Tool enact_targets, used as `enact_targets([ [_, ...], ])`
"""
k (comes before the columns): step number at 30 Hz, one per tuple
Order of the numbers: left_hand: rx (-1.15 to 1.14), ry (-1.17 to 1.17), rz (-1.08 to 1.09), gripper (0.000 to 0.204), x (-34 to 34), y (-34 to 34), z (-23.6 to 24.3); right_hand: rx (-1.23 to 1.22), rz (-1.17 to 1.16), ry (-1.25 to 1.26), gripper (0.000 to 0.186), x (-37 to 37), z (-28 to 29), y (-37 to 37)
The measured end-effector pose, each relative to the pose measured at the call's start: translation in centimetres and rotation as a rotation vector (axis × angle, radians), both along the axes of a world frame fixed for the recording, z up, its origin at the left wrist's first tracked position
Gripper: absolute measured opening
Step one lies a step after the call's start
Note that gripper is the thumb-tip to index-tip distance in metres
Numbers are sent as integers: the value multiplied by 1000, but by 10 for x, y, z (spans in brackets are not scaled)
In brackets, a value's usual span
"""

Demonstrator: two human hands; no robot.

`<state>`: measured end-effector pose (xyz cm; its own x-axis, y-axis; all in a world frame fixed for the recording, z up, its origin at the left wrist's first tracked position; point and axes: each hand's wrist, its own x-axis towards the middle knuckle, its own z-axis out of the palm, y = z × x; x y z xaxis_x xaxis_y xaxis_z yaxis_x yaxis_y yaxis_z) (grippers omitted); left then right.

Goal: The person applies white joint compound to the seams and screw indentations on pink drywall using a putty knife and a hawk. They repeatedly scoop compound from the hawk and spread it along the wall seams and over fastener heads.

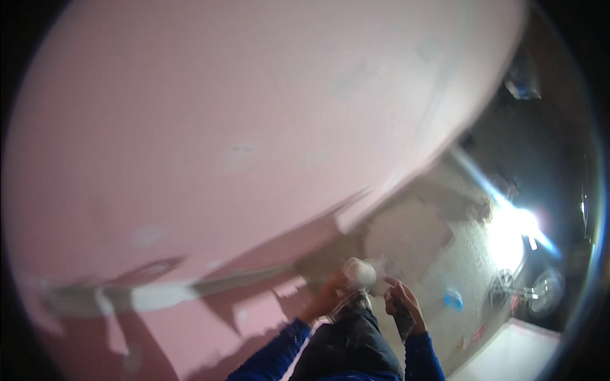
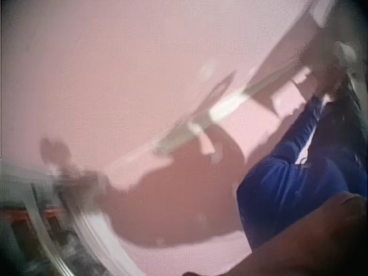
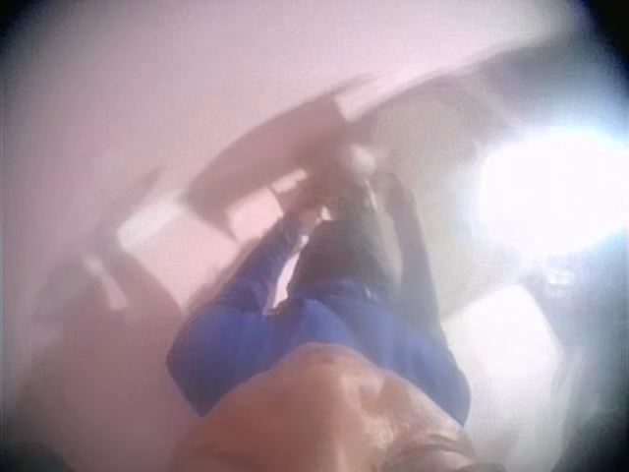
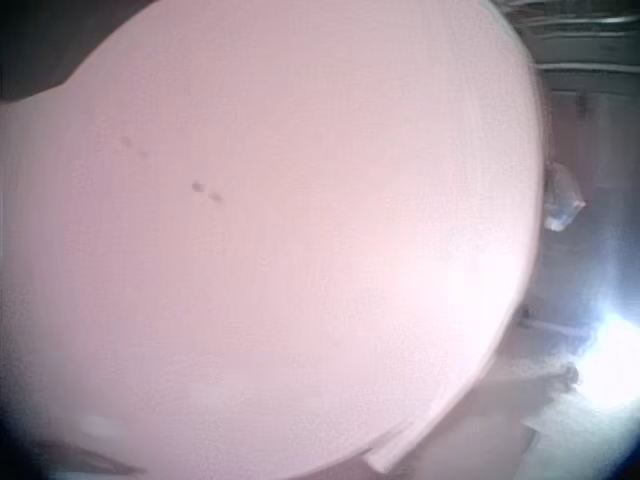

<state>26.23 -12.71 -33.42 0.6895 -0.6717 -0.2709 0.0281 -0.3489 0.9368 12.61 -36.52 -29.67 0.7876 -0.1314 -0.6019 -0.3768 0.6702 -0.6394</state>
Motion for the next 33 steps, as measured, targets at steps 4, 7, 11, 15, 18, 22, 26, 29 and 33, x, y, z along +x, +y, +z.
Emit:
enact_targets([
  [4,8,-212,244,36,-40,72,126,-27,455,-284,34,89,89,56],
  [7,189,-746,390,38,-59,130,188,-584,1050,-374,33,151,142,111],
  [11,365,-884,604,37,-87,191,246,-623,1203,-541,22,170,209,180],
  [15,382,-984,718,37,-126,221,278,-621,1127,-803,21,171,269,239],
  [18,467,-1048,861,36,-137,228,286,-643,1192,-1043,21,172,305,270],
  [22,389,-862,1047,36,-124,239,303,-976,1145,-1464,12,193,373,305],
  [26,213,-721,1258,39,-114,257,347,-1083,936,-1686,15,198,472,343],
  [29,-34,-765,1304,46,-106,271,391,-1164,701,-1890,18,194,548,366],
  [33,318,-929,1383,45,-101,295,439,-1184,629,-2050,18,174,606,392],
])
